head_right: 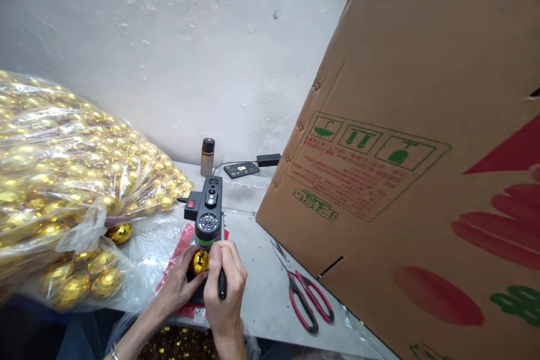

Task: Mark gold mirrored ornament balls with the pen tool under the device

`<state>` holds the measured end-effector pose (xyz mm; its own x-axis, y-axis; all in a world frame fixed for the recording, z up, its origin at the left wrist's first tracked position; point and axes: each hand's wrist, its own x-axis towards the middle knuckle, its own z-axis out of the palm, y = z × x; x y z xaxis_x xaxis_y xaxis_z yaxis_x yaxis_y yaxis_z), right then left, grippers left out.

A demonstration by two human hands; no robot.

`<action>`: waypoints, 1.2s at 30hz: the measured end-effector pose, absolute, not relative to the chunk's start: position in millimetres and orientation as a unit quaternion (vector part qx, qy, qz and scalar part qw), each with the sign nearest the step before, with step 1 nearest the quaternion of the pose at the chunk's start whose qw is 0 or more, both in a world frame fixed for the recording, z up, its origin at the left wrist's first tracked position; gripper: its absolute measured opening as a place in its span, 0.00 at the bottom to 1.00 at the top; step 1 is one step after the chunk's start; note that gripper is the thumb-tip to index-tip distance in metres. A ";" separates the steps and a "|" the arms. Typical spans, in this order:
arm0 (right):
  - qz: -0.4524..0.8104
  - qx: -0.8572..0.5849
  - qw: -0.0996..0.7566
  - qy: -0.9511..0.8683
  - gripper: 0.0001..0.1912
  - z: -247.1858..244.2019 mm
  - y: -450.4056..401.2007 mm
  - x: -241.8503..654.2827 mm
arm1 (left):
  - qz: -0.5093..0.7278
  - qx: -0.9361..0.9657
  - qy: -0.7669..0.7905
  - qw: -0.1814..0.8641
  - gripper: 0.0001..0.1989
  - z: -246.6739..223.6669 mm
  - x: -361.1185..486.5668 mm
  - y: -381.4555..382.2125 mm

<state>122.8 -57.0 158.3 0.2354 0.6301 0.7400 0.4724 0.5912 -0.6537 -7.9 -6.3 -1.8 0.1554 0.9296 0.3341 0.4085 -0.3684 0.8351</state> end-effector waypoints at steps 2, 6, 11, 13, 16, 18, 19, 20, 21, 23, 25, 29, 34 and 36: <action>0.063 -0.452 0.643 -0.615 0.16 156.8 -57.0 123.5 | 0.438 0.709 0.468 0.294 0.26 -1.5 -11.1 -8.3; 0.064 -0.447 0.646 -0.615 0.16 154.5 -57.3 123.4 | 0.423 0.720 0.470 0.287 0.26 3.0 -18.9 -13.7; 0.056 -0.452 0.647 -0.611 0.15 156.4 -57.5 121.9 | 0.397 0.735 0.467 0.290 0.26 13.5 -15.7 -8.0; 0.056 -0.453 0.648 -0.610 0.15 157.7 -57.4 121.8 | 0.391 0.733 0.473 0.293 0.25 15.7 -10.5 -3.7; 0.058 -0.455 0.647 -0.610 0.15 159.4 -57.6 122.4 | 0.382 0.731 0.483 0.293 0.23 13.9 -3.9 -0.4; 0.058 -0.457 0.644 -0.611 0.16 160.3 -58.1 123.2 | 0.377 0.731 0.493 0.286 0.24 10.5 -2.2 -0.5; 0.059 -0.457 0.641 -0.613 0.16 160.6 -58.3 123.6 | 0.374 0.731 0.497 0.280 0.25 8.8 -2.1 -0.8; 0.060 -0.457 0.639 -0.616 0.16 160.7 -58.6 124.0 | 0.372 0.731 0.502 0.275 0.25 7.5 -2.3 -1.1; 0.060 -0.456 0.636 -0.619 0.15 160.6 -58.9 124.3 | 0.369 0.732 0.504 0.270 0.25 6.6 -2.6 -1.3; 0.055 -0.449 0.634 -0.627 0.14 159.0 -59.3 124.8 | 0.363 0.735 0.509 0.263 0.24 6.3 -3.1 -1.3; 0.043 -0.438 0.635 -0.635 0.13 154.8 -59.4 125.2 | 0.355 0.736 0.514 0.260 0.24 7.5 -2.8 -1.1; 0.006 -0.420 0.637 -0.646 0.14 136.4 -58.2 125.9 | 0.348 0.738 0.520 0.252 0.22 10.5 -0.6 -1.8; -0.009 -0.433 0.652 -0.622 0.16 107.6 -54.5 124.0 | 0.331 0.734 0.529 0.268 0.20 14.0 1.0 -4.4; 0.000 -0.432 0.668 -0.606 0.16 99.5 -53.1 122.2 | 0.329 0.729 0.532 0.278 0.20 15.1 1.1 -4.9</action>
<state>122.2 -53.1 99.5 0.2648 0.5238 0.8096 0.5240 0.6267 -0.5768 1.1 -4.9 15.1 0.2161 0.9588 0.1844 0.5927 -0.2789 0.7556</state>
